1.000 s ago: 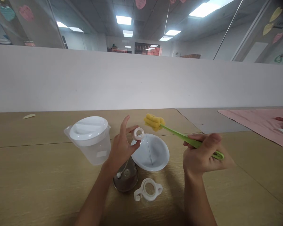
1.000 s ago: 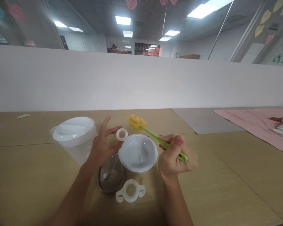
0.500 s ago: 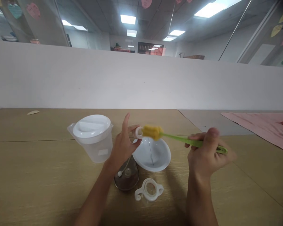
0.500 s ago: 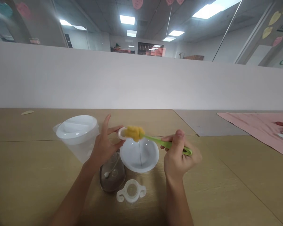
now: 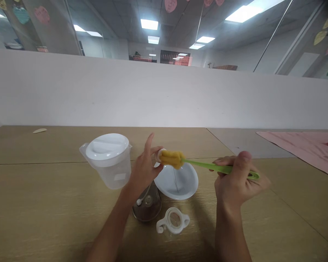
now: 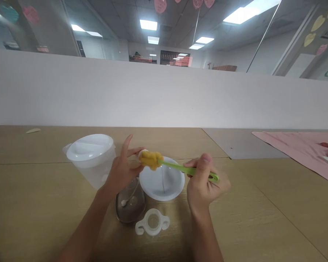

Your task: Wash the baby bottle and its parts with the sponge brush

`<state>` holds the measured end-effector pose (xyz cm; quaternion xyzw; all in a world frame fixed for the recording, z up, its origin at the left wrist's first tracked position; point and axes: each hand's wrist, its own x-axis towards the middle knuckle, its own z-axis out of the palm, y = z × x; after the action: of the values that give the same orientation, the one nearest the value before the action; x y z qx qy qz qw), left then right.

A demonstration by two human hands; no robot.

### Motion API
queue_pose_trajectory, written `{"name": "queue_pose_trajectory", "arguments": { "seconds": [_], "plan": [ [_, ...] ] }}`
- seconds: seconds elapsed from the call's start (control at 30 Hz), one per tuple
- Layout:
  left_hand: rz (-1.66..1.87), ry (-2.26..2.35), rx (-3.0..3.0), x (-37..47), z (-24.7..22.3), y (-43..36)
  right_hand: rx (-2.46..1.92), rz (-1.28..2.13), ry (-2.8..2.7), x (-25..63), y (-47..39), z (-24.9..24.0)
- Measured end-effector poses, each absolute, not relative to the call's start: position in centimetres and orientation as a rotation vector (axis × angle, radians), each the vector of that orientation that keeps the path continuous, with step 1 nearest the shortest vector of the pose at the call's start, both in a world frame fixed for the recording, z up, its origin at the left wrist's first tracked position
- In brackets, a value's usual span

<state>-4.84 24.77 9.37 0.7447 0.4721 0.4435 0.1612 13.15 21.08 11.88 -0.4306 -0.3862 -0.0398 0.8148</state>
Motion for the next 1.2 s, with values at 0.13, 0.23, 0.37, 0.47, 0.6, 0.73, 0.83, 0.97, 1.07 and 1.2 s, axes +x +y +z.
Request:
{"name": "queue_pose_trajectory", "arguments": {
  "seconds": [0.13, 0.23, 0.37, 0.47, 0.6, 0.73, 0.83, 0.97, 1.07, 1.2],
  "plan": [
    [1.181, 1.311, 2.148, -4.6, 9.3, 24.7, -0.862, -0.117, -0.886, 13.5, 21.2, 11.7],
    [1.185, 1.278, 2.151, -4.5, 9.4, 24.6, -0.826, -0.115, -0.810, 13.6, 21.0, 11.8],
    [1.191, 1.295, 2.145, -4.5, 9.5, 24.6, -0.823, -0.069, -0.829, 13.7, 21.0, 11.9],
    [1.187, 1.320, 2.128, -4.4, 9.5, 24.5, -0.780, 0.025, -0.917, 13.6, 21.1, 11.9],
    [1.198, 1.342, 2.096, -4.4, 9.7, 24.5, -0.789, 0.064, -0.881, 13.5, 20.7, 12.3],
    [1.181, 1.372, 2.090, -4.5, 9.7, 24.5, -0.782, 0.041, -0.856, 13.7, 20.7, 12.2],
    [1.197, 1.373, 2.114, -4.5, 9.7, 24.4, -0.944, -0.265, -0.841, 14.3, 21.3, 11.6],
    [1.219, 1.381, 2.147, -4.4, 9.9, 24.3, -1.123, -0.541, -0.750, 15.1, 21.8, 11.6],
    [1.198, 1.387, 2.181, -4.4, 9.8, 24.3, -1.001, -0.236, -0.713, 15.2, 21.5, 12.2],
    [1.200, 1.354, 2.200, -4.4, 9.6, 24.4, -0.950, -0.064, -0.862, 15.1, 21.4, 12.2]
  ]
}}
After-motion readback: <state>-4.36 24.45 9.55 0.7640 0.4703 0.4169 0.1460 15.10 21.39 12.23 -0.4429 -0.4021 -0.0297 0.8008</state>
